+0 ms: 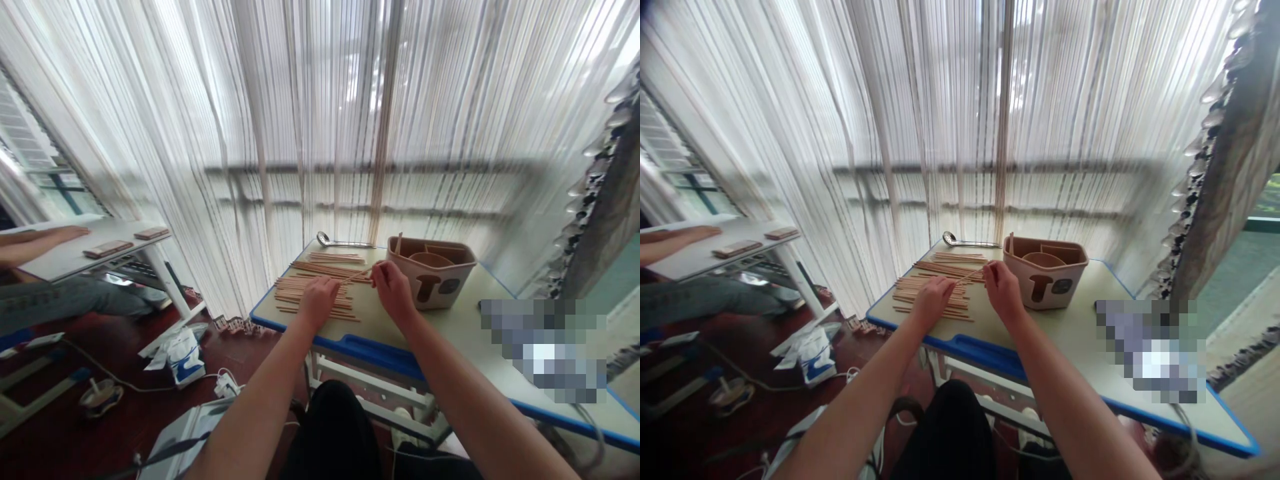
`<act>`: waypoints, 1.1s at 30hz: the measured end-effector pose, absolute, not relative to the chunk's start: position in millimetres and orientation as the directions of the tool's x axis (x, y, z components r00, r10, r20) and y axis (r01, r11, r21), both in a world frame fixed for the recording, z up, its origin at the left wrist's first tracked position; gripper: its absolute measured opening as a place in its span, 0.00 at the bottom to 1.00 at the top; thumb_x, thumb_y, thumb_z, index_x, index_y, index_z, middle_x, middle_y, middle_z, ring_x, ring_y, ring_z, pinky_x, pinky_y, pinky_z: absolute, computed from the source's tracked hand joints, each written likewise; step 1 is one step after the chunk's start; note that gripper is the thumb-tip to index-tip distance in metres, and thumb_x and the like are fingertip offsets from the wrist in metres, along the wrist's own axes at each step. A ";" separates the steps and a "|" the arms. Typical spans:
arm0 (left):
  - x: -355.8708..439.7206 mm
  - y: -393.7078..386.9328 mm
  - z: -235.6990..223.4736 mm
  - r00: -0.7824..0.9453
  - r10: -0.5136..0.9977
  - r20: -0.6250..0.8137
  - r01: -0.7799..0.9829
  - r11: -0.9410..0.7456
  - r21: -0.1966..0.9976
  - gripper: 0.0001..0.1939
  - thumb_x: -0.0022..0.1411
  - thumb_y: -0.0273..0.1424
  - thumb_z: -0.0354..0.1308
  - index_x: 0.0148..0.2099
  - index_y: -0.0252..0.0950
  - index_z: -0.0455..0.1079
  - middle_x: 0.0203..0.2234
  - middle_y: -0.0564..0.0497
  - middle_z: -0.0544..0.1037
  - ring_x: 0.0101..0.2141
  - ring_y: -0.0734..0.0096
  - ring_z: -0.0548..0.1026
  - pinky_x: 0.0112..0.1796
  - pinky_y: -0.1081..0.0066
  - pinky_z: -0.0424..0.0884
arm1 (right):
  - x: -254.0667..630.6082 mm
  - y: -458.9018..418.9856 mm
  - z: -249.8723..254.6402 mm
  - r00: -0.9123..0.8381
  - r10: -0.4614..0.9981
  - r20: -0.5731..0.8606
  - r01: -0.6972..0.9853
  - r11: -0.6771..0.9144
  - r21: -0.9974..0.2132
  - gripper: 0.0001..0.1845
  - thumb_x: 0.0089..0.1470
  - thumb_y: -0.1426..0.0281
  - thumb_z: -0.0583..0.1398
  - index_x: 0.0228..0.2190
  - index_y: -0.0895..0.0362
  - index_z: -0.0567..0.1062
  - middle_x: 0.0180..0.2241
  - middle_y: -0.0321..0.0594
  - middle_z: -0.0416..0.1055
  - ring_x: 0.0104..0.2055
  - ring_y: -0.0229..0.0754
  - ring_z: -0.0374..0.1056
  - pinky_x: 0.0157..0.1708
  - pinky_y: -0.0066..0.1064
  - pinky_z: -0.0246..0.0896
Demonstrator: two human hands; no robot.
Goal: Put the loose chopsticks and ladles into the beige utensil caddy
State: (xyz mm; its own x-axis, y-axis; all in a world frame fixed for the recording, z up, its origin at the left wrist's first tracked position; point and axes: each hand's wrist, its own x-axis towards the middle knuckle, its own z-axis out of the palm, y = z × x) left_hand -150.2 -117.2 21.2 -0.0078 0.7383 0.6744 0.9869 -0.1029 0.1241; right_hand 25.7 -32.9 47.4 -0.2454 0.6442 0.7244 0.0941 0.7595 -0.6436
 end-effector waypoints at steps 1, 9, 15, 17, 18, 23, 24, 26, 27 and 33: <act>-149.9 -117.0 21.0 -0.008 0.736 0.677 0.987 -0.104 0.125 0.15 0.69 0.33 0.43 0.40 0.37 0.72 0.33 0.49 0.75 0.38 0.67 0.71 0.43 0.67 0.66 | 27.4 -32.6 48.1 -0.183 0.640 0.746 0.098 0.767 -0.634 0.12 0.60 0.61 0.52 0.30 0.55 0.66 0.21 0.32 0.65 0.21 0.35 0.63 0.25 0.27 0.59; -149.1 -115.7 20.9 0.005 0.776 0.630 0.986 -0.109 0.127 0.13 0.68 0.31 0.46 0.39 0.37 0.72 0.32 0.49 0.75 0.37 0.68 0.72 0.42 0.69 0.67 | 26.7 -36.8 47.4 -0.170 0.632 0.756 0.061 0.773 -0.632 0.11 0.61 0.62 0.51 0.34 0.55 0.67 0.24 0.34 0.69 0.24 0.35 0.65 0.27 0.28 0.60; -146.9 -115.3 18.4 -0.022 0.798 0.603 0.983 -0.093 0.160 0.14 0.69 0.31 0.43 0.41 0.37 0.71 0.34 0.49 0.76 0.38 0.67 0.73 0.42 0.68 0.67 | 38.9 -32.3 60.8 0.099 0.574 0.813 0.058 0.812 -0.580 0.11 0.62 0.62 0.50 0.30 0.55 0.63 0.20 0.30 0.64 0.21 0.34 0.62 0.25 0.28 0.59; -142.9 -112.3 17.9 -0.019 0.806 0.591 0.986 -0.081 0.142 0.14 0.69 0.30 0.43 0.40 0.36 0.70 0.34 0.48 0.76 0.38 0.66 0.73 0.42 0.67 0.67 | 49.1 -27.1 69.9 0.291 0.568 0.769 -0.022 0.808 -0.589 0.13 0.62 0.59 0.50 0.30 0.54 0.61 0.18 0.28 0.61 0.17 0.33 0.59 0.20 0.27 0.56; -140.2 -110.5 18.4 -0.018 0.809 0.587 0.988 -0.077 0.135 0.14 0.69 0.30 0.43 0.39 0.36 0.70 0.33 0.47 0.76 0.38 0.65 0.73 0.42 0.66 0.67 | 54.3 -24.6 74.5 0.370 0.566 0.737 -0.063 0.806 -0.588 0.14 0.61 0.58 0.49 0.30 0.53 0.60 0.17 0.27 0.60 0.16 0.33 0.58 0.18 0.27 0.54; -123.2 -100.5 24.8 0.000 0.836 0.549 0.979 -0.113 0.171 0.13 0.67 0.30 0.45 0.39 0.35 0.71 0.36 0.46 0.76 0.39 0.65 0.73 0.44 0.65 0.67 | 74.2 -20.2 90.8 0.610 0.512 0.605 -0.112 0.812 -0.573 0.15 0.62 0.56 0.46 0.31 0.53 0.57 0.18 0.25 0.58 0.15 0.32 0.56 0.16 0.26 0.51; -119.6 -97.9 25.9 0.024 0.846 0.533 0.972 -0.145 0.186 0.12 0.66 0.30 0.46 0.41 0.36 0.72 0.37 0.46 0.76 0.40 0.64 0.73 0.44 0.65 0.67 | 76.6 -20.2 92.7 0.642 0.487 0.592 -0.098 0.818 -0.567 0.14 0.62 0.56 0.46 0.30 0.53 0.57 0.18 0.25 0.57 0.15 0.32 0.55 0.16 0.26 0.51; -112.3 -90.4 28.1 0.062 0.860 0.506 0.950 -0.206 0.233 0.11 0.64 0.31 0.50 0.44 0.36 0.72 0.39 0.45 0.76 0.41 0.63 0.72 0.46 0.64 0.68 | 80.9 -19.8 96.1 0.692 0.430 0.580 -0.062 0.836 -0.546 0.14 0.62 0.57 0.46 0.29 0.52 0.56 0.18 0.25 0.56 0.16 0.32 0.55 0.17 0.26 0.52; -108.7 -85.2 29.7 0.067 0.863 0.501 0.936 -0.228 0.267 0.11 0.63 0.32 0.52 0.45 0.35 0.71 0.39 0.45 0.75 0.42 0.62 0.72 0.46 0.63 0.68 | 83.3 -19.2 97.7 0.719 0.401 0.567 -0.048 0.843 -0.536 0.14 0.62 0.58 0.46 0.29 0.52 0.56 0.19 0.26 0.55 0.16 0.32 0.54 0.18 0.27 0.51; -91.2 -38.6 45.8 0.027 0.821 0.571 0.838 -0.330 0.435 0.23 0.55 0.29 0.56 0.54 0.32 0.66 0.43 0.43 0.73 0.41 0.63 0.72 0.45 0.63 0.70 | 102.1 -10.3 96.4 0.809 0.324 0.491 0.017 0.822 -0.570 0.12 0.63 0.58 0.44 0.31 0.51 0.53 0.26 0.30 0.51 0.18 0.32 0.48 0.14 0.29 0.43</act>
